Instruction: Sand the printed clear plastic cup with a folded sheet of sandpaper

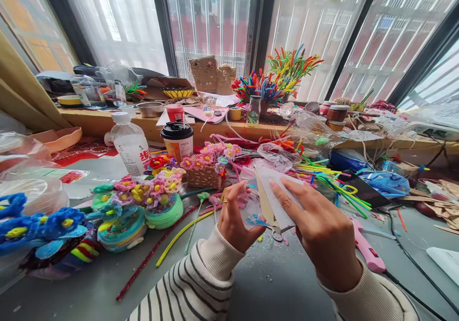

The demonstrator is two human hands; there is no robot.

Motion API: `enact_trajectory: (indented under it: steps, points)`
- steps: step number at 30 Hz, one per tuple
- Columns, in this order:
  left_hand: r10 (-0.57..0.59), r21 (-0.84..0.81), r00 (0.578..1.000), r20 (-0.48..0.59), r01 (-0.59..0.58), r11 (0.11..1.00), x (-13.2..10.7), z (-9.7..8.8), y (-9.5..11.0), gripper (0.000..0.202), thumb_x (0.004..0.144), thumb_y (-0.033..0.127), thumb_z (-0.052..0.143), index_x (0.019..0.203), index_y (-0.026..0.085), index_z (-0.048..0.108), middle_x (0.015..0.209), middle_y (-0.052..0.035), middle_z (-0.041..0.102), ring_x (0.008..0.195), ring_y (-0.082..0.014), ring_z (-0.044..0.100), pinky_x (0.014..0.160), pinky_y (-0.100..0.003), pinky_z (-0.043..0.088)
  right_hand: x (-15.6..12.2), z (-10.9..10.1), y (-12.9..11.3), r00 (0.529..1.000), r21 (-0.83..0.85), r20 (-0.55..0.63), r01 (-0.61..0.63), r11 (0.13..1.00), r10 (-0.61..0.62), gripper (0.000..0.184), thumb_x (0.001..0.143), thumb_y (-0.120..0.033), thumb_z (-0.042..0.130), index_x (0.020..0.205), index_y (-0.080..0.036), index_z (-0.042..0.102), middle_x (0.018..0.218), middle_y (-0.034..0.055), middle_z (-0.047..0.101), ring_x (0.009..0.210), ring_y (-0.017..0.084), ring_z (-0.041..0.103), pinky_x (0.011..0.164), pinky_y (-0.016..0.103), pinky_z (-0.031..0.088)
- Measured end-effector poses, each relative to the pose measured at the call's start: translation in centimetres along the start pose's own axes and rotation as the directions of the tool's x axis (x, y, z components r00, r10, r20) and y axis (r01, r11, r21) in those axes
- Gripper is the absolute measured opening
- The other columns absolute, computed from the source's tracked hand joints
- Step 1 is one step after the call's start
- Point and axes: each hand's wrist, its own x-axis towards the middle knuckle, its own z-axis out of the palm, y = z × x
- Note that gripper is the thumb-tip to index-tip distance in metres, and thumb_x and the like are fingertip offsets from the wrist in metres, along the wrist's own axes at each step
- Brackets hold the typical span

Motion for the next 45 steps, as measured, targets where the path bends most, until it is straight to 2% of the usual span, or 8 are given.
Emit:
enact_trajectory:
  steps: [6, 17, 24, 30, 35, 39, 43, 45]
  points:
    - [0.008, -0.02, 0.999, 0.032, -0.008, 1.0, 0.0, -0.1, 0.3, 0.083, 0.057, 0.018, 0.07, 0.126, 0.021, 0.025, 0.108, -0.0117, 0.046, 0.089, -0.0215, 0.057, 0.07, -0.034, 0.054, 0.1, 0.0, 0.1, 1.0, 0.015, 0.004, 0.013, 1.0, -0.013, 0.034, 0.084, -0.013, 0.043, 0.116, -0.018, 0.056, 0.111, 0.0088, 0.062, 0.101, 0.021, 0.057, 0.085, 0.034, 0.047]
    - [0.055, 0.044, 0.998, 0.025, -0.056, 0.997, 0.3, -0.2, 0.6, 0.08, 0.058, 0.021, 0.069, 0.125, 0.019, 0.026, 0.106, -0.012, 0.048, 0.085, -0.0207, 0.058, 0.068, -0.033, 0.054, 0.1, -0.1, 0.0, 1.0, 0.075, 0.014, 0.018, 0.997, -0.019, 0.036, 0.083, -0.011, 0.045, 0.117, -0.018, 0.055, 0.11, 0.0087, 0.062, 0.102, 0.02, 0.057, 0.087, 0.033, 0.046]
    - [0.113, 0.009, 0.992, 0.055, -0.113, 0.994, 0.5, -0.3, 1.0, 0.076, 0.062, 0.028, 0.067, 0.125, 0.023, 0.025, 0.102, -0.0099, 0.052, 0.079, -0.0212, 0.058, 0.066, -0.036, 0.054, 0.4, -0.4, 1.2, 0.985, 0.249, -0.036, 0.171, 0.953, -0.168, 0.032, 0.083, -0.015, 0.048, 0.114, -0.019, 0.057, 0.111, 0.0088, 0.062, 0.105, 0.02, 0.056, 0.092, 0.038, 0.045]
    - [0.096, -0.043, 0.992, 0.087, -0.092, 0.995, 0.7, -0.5, 1.0, 0.067, 0.062, 0.019, 0.063, 0.12, 0.021, 0.031, 0.1, -0.0097, 0.05, 0.084, -0.0202, 0.058, 0.066, -0.032, 0.054, 0.4, -0.1, 2.0, 0.995, 0.13, -0.014, 0.098, 0.987, -0.097, 0.035, 0.082, -0.011, 0.049, 0.115, -0.02, 0.056, 0.108, 0.0082, 0.063, 0.103, 0.019, 0.057, 0.089, 0.036, 0.048]
    - [0.079, -0.048, 0.994, 0.073, -0.075, 0.996, 0.7, -0.5, 1.0, 0.073, 0.057, 0.02, 0.068, 0.119, 0.021, 0.031, 0.104, -0.01, 0.049, 0.087, -0.0211, 0.057, 0.067, -0.034, 0.054, 0.3, -0.2, 1.8, 0.99, 0.171, -0.029, 0.138, 0.976, -0.135, 0.034, 0.083, -0.013, 0.047, 0.115, -0.02, 0.056, 0.113, 0.0078, 0.061, 0.107, 0.02, 0.055, 0.093, 0.038, 0.045]
    - [0.072, -0.022, 0.994, 0.085, -0.07, 0.997, 0.6, -0.4, 0.9, 0.068, 0.061, 0.02, 0.065, 0.119, 0.02, 0.032, 0.102, -0.0098, 0.05, 0.084, -0.0193, 0.056, 0.066, -0.032, 0.054, 0.4, -0.2, 1.4, 0.999, 0.126, -0.006, 0.051, 0.991, -0.05, 0.034, 0.082, -0.012, 0.048, 0.115, -0.018, 0.056, 0.109, 0.0083, 0.063, 0.102, 0.019, 0.057, 0.09, 0.036, 0.047]
    - [0.074, 0.008, 0.997, 0.028, -0.074, 0.997, 0.6, -0.4, 0.6, 0.072, 0.059, 0.025, 0.068, 0.12, 0.021, 0.03, 0.101, -0.0097, 0.05, 0.085, -0.0215, 0.056, 0.068, -0.036, 0.054, 0.4, -0.4, 0.9, 0.99, 0.162, -0.04, 0.142, 0.976, -0.137, 0.032, 0.083, -0.014, 0.048, 0.114, -0.018, 0.057, 0.112, 0.0083, 0.062, 0.105, 0.02, 0.055, 0.094, 0.038, 0.044]
    - [0.064, 0.004, 0.998, 0.022, -0.064, 0.998, 0.6, -0.4, 0.4, 0.071, 0.059, 0.023, 0.067, 0.12, 0.022, 0.03, 0.101, -0.0097, 0.049, 0.086, -0.0212, 0.056, 0.068, -0.036, 0.054, 0.3, -0.3, 1.0, 0.994, 0.109, -0.015, 0.113, 0.988, -0.112, 0.034, 0.083, -0.013, 0.047, 0.115, -0.017, 0.056, 0.111, 0.0083, 0.062, 0.103, 0.02, 0.056, 0.091, 0.036, 0.046]
